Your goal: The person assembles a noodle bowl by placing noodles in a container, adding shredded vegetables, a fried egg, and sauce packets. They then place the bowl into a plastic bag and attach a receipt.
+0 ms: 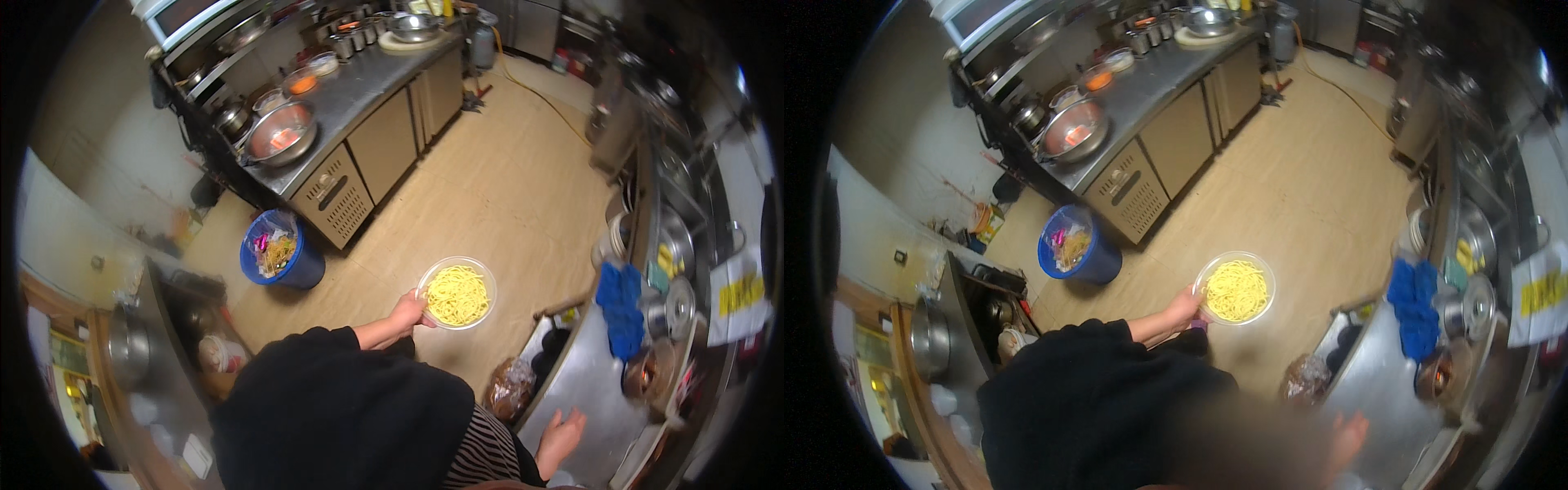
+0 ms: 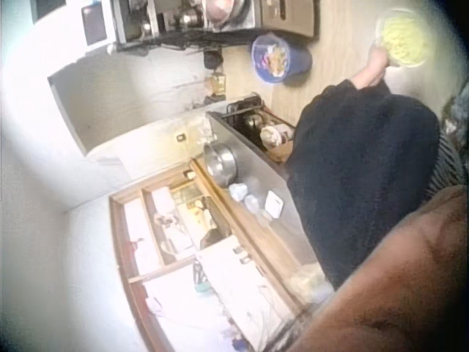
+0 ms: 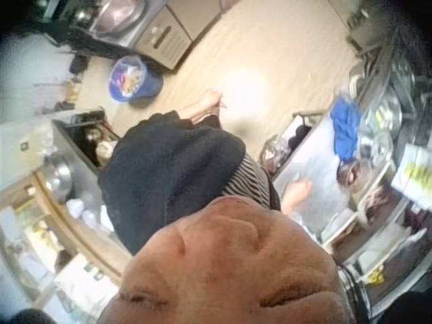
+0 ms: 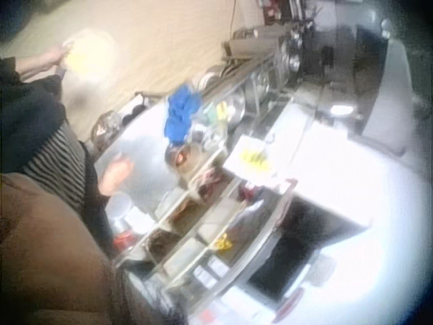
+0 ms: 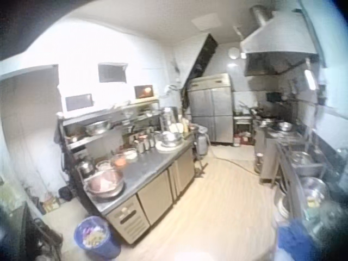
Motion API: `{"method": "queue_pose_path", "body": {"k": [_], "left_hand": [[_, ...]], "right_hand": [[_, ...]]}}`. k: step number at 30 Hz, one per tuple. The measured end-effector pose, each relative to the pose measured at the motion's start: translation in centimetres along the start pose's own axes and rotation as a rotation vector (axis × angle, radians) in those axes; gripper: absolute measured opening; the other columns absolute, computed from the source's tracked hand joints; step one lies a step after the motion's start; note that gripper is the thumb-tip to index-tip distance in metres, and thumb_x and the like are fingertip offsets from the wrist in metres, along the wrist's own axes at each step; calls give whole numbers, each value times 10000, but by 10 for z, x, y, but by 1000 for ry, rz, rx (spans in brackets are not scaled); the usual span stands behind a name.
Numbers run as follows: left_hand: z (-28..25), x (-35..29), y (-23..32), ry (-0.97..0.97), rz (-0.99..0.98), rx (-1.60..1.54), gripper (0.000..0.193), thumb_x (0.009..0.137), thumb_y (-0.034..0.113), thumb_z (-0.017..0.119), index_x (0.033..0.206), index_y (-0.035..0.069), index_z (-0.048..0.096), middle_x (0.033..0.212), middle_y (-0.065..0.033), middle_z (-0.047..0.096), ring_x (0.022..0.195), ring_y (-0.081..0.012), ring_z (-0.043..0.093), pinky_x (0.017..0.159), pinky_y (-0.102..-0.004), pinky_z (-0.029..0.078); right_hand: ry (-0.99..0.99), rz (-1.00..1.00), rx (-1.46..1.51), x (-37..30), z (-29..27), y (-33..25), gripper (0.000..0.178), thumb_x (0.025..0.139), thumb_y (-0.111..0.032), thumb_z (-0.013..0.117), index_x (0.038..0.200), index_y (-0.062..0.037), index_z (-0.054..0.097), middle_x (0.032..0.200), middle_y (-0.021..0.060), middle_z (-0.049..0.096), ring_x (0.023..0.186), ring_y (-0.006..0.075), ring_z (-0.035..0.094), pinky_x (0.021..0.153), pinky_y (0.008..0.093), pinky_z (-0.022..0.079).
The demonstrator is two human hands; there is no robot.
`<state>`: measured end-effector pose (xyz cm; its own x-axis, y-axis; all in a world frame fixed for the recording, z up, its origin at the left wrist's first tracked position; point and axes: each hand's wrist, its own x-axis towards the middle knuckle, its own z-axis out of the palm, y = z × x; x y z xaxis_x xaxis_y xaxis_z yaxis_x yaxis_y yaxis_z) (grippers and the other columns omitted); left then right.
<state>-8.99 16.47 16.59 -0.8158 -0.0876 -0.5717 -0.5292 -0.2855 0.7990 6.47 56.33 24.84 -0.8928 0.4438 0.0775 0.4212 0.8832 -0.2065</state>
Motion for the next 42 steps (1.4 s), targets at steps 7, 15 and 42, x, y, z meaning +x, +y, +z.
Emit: {"method": "queue_pose_path", "body": {"k": [7, 15, 42], "left_hand": [[-147, 122, 102, 231, 121, -235, 374, 893, -14, 333, 1256, -65, 406, 1089, -231, 605, 715, -284, 674, 523, -328, 586], [-239, 271, 268, 471, 330, -403, 374, 883, -45, 303, 1237, -44, 422, 1205, -216, 563, 936, -291, 663, 583, -330, 601], [-423, 369, 460, 1291, 168, 931, 521, 667, 88, 758, 1164, 89, 603, 1259, -126, 515, 1214, -321, 445, 1085, -494, 296]], "right_hand": [[-112, -385, 131, 99, 53, -263, 357, 763, -150, 704, 1080, -10, 621, 975, 199, 582, 920, 405, 569, 778, 454, 475], [-193, -622, 66, 171, 84, -480, 340, 792, -192, 697, 1077, -18, 632, 955, 188, 592, 863, 383, 599, 736, 454, 493], [-611, -1641, 280, 455, 260, -1114, 270, 828, -140, 691, 1058, -11, 630, 909, 158, 619, 690, 295, 619, 631, 390, 503]]}}
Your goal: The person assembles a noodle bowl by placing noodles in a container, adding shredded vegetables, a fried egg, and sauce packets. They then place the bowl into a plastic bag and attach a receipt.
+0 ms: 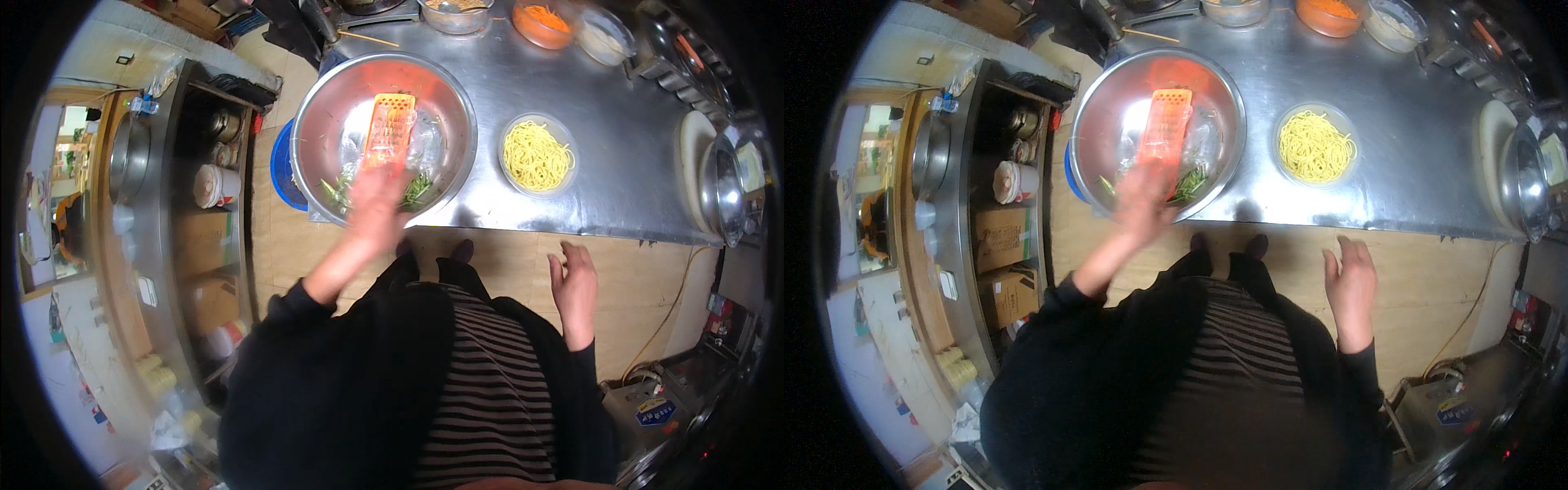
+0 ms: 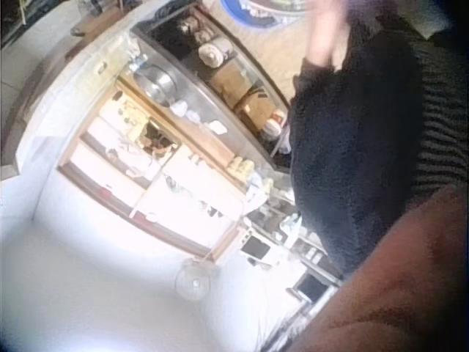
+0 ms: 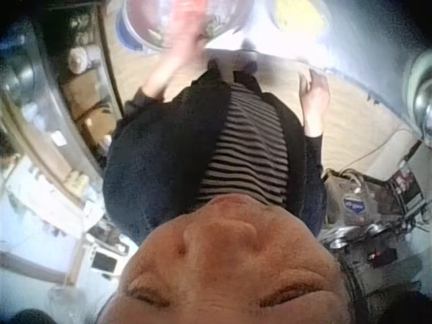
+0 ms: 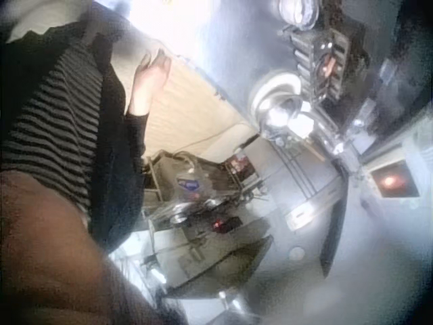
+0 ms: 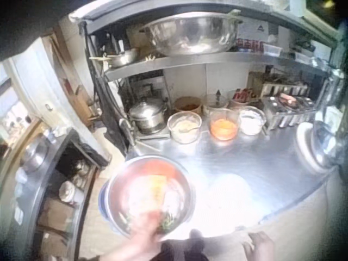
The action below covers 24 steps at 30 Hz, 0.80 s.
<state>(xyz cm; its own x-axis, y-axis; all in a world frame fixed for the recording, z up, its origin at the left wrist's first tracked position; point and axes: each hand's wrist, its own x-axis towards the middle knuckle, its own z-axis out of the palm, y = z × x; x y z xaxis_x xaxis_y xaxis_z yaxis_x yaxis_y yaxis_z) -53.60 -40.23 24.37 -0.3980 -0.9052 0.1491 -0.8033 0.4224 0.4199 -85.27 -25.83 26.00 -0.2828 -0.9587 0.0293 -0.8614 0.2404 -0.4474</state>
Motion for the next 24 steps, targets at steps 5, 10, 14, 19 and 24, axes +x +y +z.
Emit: {"method": "queue_pose_path", "body": {"k": [5, 10, 14, 19, 24], "left_hand": [[-30, 5, -68, -286, -56, 377, 469, 705, 208, 747, 1157, 141, 644, 1232, -92, 527, 1201, -300, 442, 1103, -606, 198], [-24, 23, -85, -333, -43, 513, 254, 790, 166, 659, 1042, 137, 674, 1082, -75, 616, 1093, -271, 541, 1047, -548, 304], [-40, 43, -76, -96, -175, 99, 164, 822, 125, 629, 975, 81, 668, 911, -120, 657, 903, -319, 632, 866, -432, 479], [-54, 67, -51, 116, 22, -263, 197, 822, 63, 661, 1018, 38, 661, 959, -173, 659, 898, -346, 638, 806, -379, 503], [-42, 69, -24, 240, 124, -356, 221, 828, 44, 641, 1045, 18, 615, 988, -152, 629, 927, -328, 610, 830, -402, 477]], "right_hand": [[-77, -388, 196, 69, 17, -74, 274, 806, -126, 689, 1057, -34, 633, 879, 132, 612, 784, 317, 607, 657, 384, 498], [-196, -574, 354, 93, 33, -141, 238, 823, -130, 649, 1035, -24, 623, 900, 134, 614, 827, 332, 602, 701, 395, 493], [-294, -748, 585, 106, 45, -174, 229, 841, -116, 610, 1048, -16, 615, 999, 164, 621, 893, 353, 601, 785, 414, 489], [-297, -859, 605, 120, 89, -203, 271, 874, -124, 549, 1118, -13, 584, 1069, 201, 609, 1004, 375, 577, 864, 405, 475], [-200, -746, 621, 159, 155, -200, 347, 817, -136, 625, 1146, -40, 568, 1095, 180, 614, 1012, 342, 592, 829, 380, 494]]}}
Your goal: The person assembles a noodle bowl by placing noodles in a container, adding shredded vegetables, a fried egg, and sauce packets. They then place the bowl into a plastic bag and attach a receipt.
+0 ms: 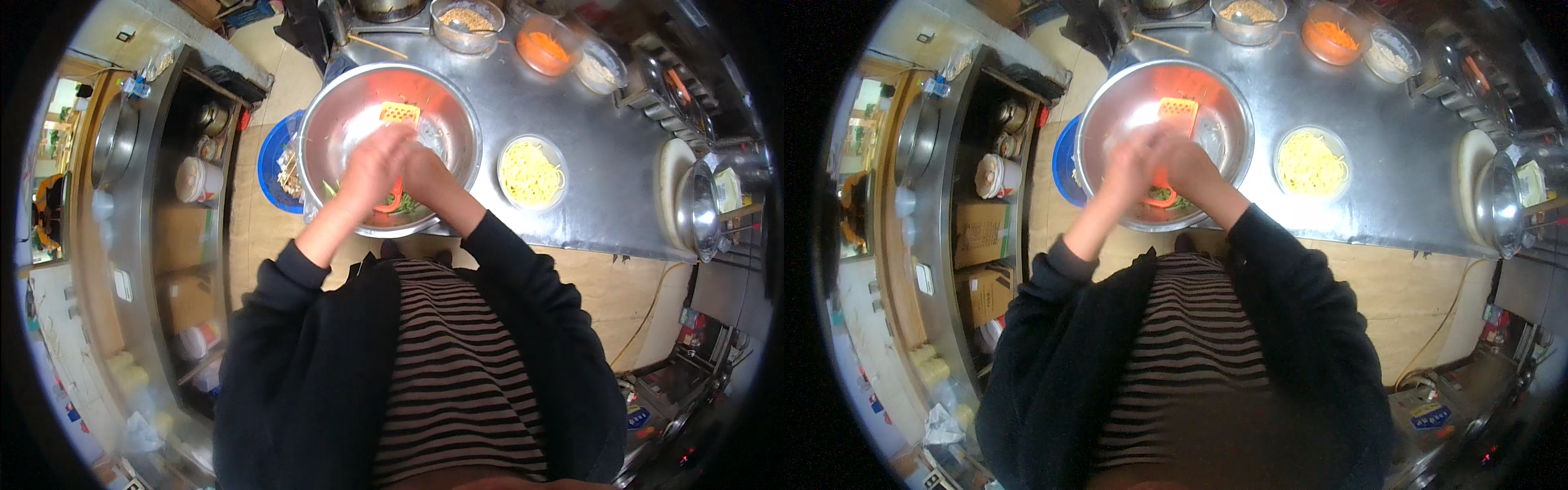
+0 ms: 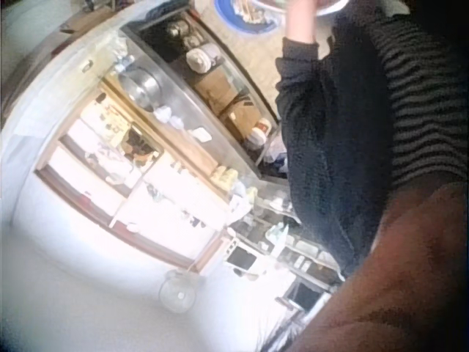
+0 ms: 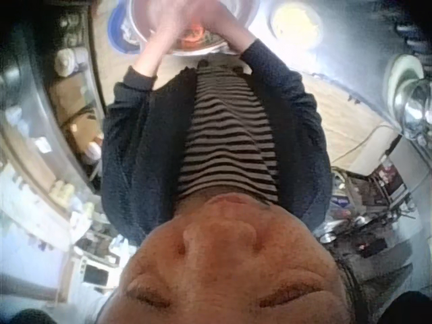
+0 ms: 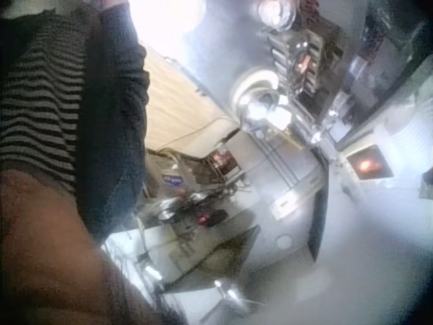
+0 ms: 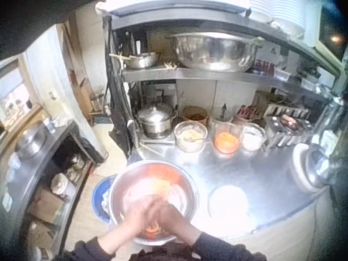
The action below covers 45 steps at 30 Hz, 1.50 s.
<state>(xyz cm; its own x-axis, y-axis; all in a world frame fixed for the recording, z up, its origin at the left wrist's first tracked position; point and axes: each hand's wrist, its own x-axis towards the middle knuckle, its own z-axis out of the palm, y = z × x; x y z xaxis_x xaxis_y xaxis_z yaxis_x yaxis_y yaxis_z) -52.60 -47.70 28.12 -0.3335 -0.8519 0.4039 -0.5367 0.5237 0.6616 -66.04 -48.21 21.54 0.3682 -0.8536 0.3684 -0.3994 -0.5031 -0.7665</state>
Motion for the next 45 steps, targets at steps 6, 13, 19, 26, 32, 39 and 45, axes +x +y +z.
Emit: {"method": "queue_pose_path", "body": {"k": [6, 13, 19, 26, 32, 39, 45], "left_hand": [[38, -32, 18, 356, -96, 141, 428, 781, 137, 717, 1145, 20, 524, 1096, -175, 546, 1049, -353, 515, 932, -438, 392], [45, -22, -2, 249, -21, 177, 59, 828, 107, 609, 836, 51, 626, 801, -130, 601, 780, -340, 546, 735, -417, 393], [44, -30, 12, 168, 130, -41, 48, 813, 70, 615, 844, 34, 611, 807, -130, 595, 770, -344, 559, 722, -423, 423], [54, -43, 31, 39, 137, -162, 49, 828, 64, 611, 859, 27, 605, 848, -132, 600, 805, -338, 568, 751, -395, 442], [41, -26, -53, -122, -335, 10, 241, 822, 194, 688, 977, 14, 650, 1002, -152, 649, 938, -341, 607, 827, -436, 470], [54, -26, -150, -452, -845, 58, 384, 809, 297, 721, 1000, -28, 651, 943, -214, 682, 950, -333, 659, 833, -407, 499], [-30, 8, -117, -93, -891, -571, 210, 898, 115, 599, 1047, -29, 632, 912, -130, 688, 789, -193, 658, 720, -337, 524]], "right_hand": [[247, 253, 812, 22, -6, 20, 478, 922, -148, 559, 1370, -90, 402, 1212, 60, 529, 1039, 202, 571, 886, 384, 492], [248, 571, 1745, 13, -8, -12, 570, 1020, -460, 306, 1390, -34, 389, 1362, 157, 480, 1260, 284, 468, 1079, 410, 359], [134, 404, 1551, 6, -19, 0, 490, 938, -141, 562, 1385, -14, 404, 1350, 105, 496, 1182, 227, 523, 989, 348, 442], [57, 523, 1495, 26, -23, 9, 943, 832, -759, 378, 1473, -74, 282, 1459, 120, 403, 1345, 289, 374, 1042, 442, 337], [531, 410, 1337, 26, -41, 20, 784, 936, -601, 418, 1414, 6, 288, 1413, 214, 415, 1297, 316, 438, 959, 383, 428], [226, 816, 781, 1, -25, 68, 216, 930, -229, 602, 912, -20, 652, 775, 14, 609, 660, 111, 542, 618, 236, 451], [-611, 289, -397, 17, -4, 62, 371, 881, -276, 555, 1229, -159, 608, 1215, 131, 619, 1163, 331, 550, 989, 432, 419]]}}
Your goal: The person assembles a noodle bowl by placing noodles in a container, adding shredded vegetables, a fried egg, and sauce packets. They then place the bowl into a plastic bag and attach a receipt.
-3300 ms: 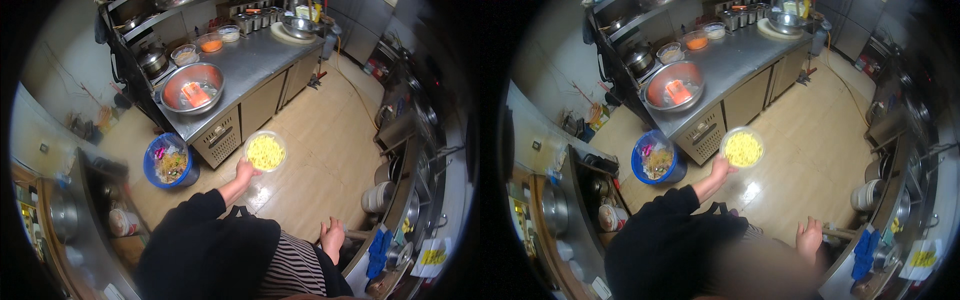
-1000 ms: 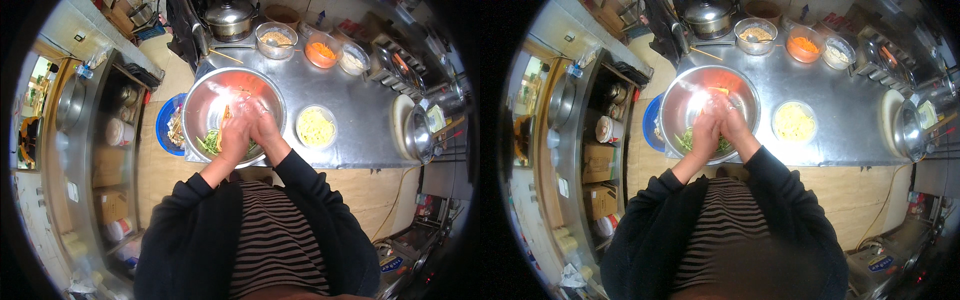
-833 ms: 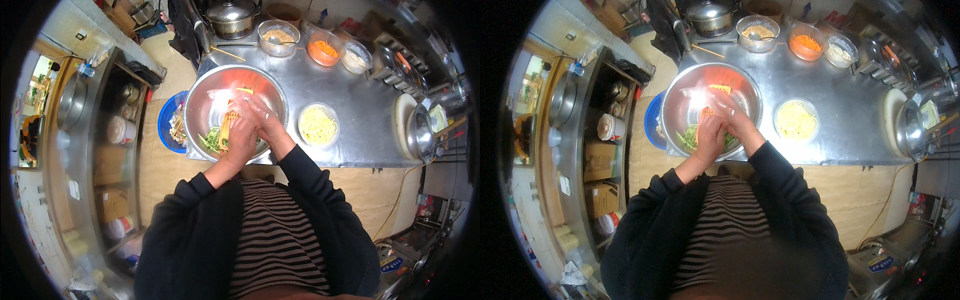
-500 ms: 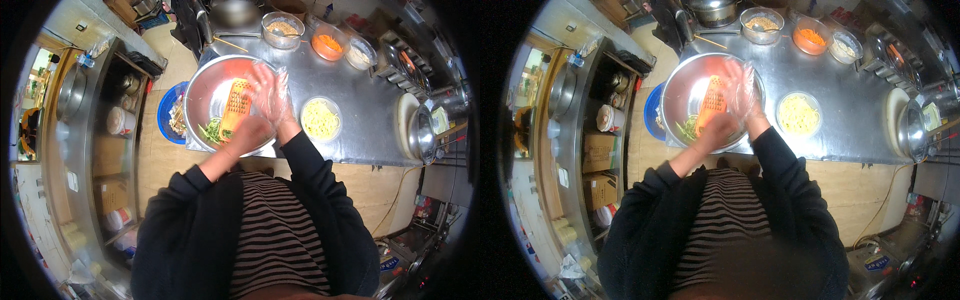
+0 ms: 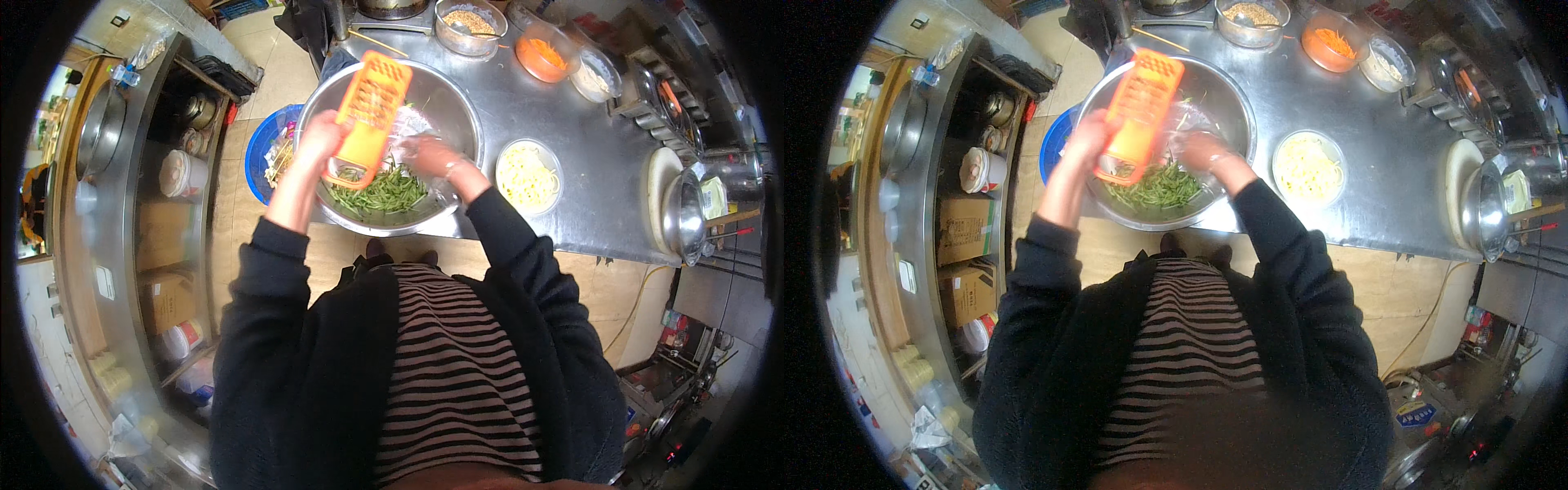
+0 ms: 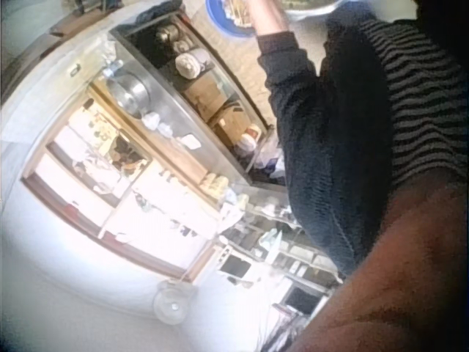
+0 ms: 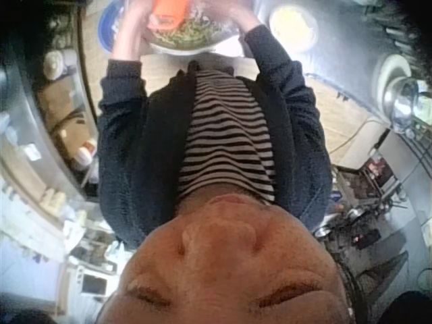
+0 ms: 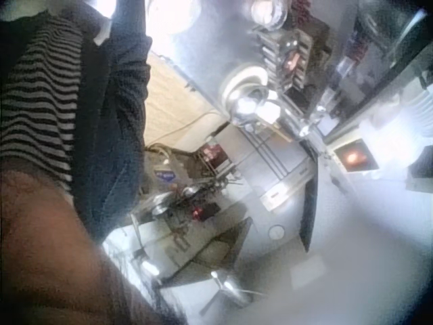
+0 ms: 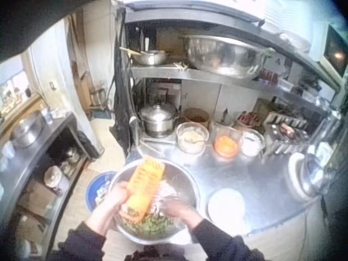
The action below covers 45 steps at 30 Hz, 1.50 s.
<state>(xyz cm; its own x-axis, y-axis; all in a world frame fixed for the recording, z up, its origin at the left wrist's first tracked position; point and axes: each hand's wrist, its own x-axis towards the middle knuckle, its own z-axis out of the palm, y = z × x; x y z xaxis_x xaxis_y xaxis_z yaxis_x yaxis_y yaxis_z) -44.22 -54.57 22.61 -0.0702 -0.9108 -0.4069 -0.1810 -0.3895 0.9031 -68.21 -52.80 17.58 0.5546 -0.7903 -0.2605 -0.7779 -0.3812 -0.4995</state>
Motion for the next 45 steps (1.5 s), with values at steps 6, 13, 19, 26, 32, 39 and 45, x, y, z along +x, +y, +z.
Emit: {"method": "queue_pose_path", "body": {"k": [6, 13, 19, 26, 32, 39, 45], "left_hand": [[-50, -35, 5, 145, -8, -258, 201, 954, 98, 519, 1107, -14, 587, 987, -115, 680, 811, -206, 663, 749, -336, 545], [-55, -14, -34, 252, 76, -257, 216, 980, 100, 474, 1121, -29, 576, 1012, -123, 674, 833, -196, 658, 757, -325, 538], [-51, -18, -27, 246, 64, -322, 218, 975, 81, 466, 1127, -27, 578, 1007, -121, 673, 835, -191, 662, 755, -323, 538], [-46, -10, -37, 299, 140, -253, 241, 961, 90, 493, 1140, -44, 582, 1035, -128, 667, 865, -197, 656, 776, -326, 526], [-54, 4, -50, 345, 141, -175, 229, 970, 95, 498, 1131, -47, 578, 1040, -117, 661, 859, -193, 649, 780, -319, 521], [-53, -1, -46, 244, 167, -308, 221, 970, 82, 496, 1149, -38, 546, 1036, -109, 645, 891, -185, 622, 816, -327, 492], [-52, -5, -35, 211, 173, -65, 224, 980, 94, 494, 1148, -42, 550, 1065, -121, 647, 896, -181, 624, 806, -320, 501]], "right_hand": [[-81, -311, 182, 62, 44, -83, 434, 850, -257, 556, 1274, -165, 573, 1230, 125, 607, 1151, 294, 552, 1000, 410, 414], [-404, -173, -236, 32, 20, -64, 240, 780, -304, 606, 848, -111, 731, 833, 135, 686, 827, 296, 655, 840, 418, 487], [-287, 158, -70, 1, -11, -60, 1038, 683, -633, 716, 1418, 8, 360, 1286, 310, 510, 1253, 411, 457, 1042, 429, 388], [-117, 62, -227, 6, 57, -95, 432, 782, -41, 607, 1213, -20, 577, 1223, 241, 548, 1104, 377, 566, 893, 422, 505], [-63, 80, -159, 17, 65, -71, 264, 755, -36, 614, 1010, -34, 682, 1002, 180, 649, 917, 318, 662, 757, 393, 540], [153, -11, 110, -14, 9, -53, 308, 688, -61, 651, 994, -88, 663, 1015, 146, 611, 984, 331, 601, 855, 400, 487], [428, -83, 351, -97, -70, -28, 330, 683, -81, 701, 1010, -86, 661, 1006, 122, 598, 975, 303, 591, 857, 379, 486]]}}
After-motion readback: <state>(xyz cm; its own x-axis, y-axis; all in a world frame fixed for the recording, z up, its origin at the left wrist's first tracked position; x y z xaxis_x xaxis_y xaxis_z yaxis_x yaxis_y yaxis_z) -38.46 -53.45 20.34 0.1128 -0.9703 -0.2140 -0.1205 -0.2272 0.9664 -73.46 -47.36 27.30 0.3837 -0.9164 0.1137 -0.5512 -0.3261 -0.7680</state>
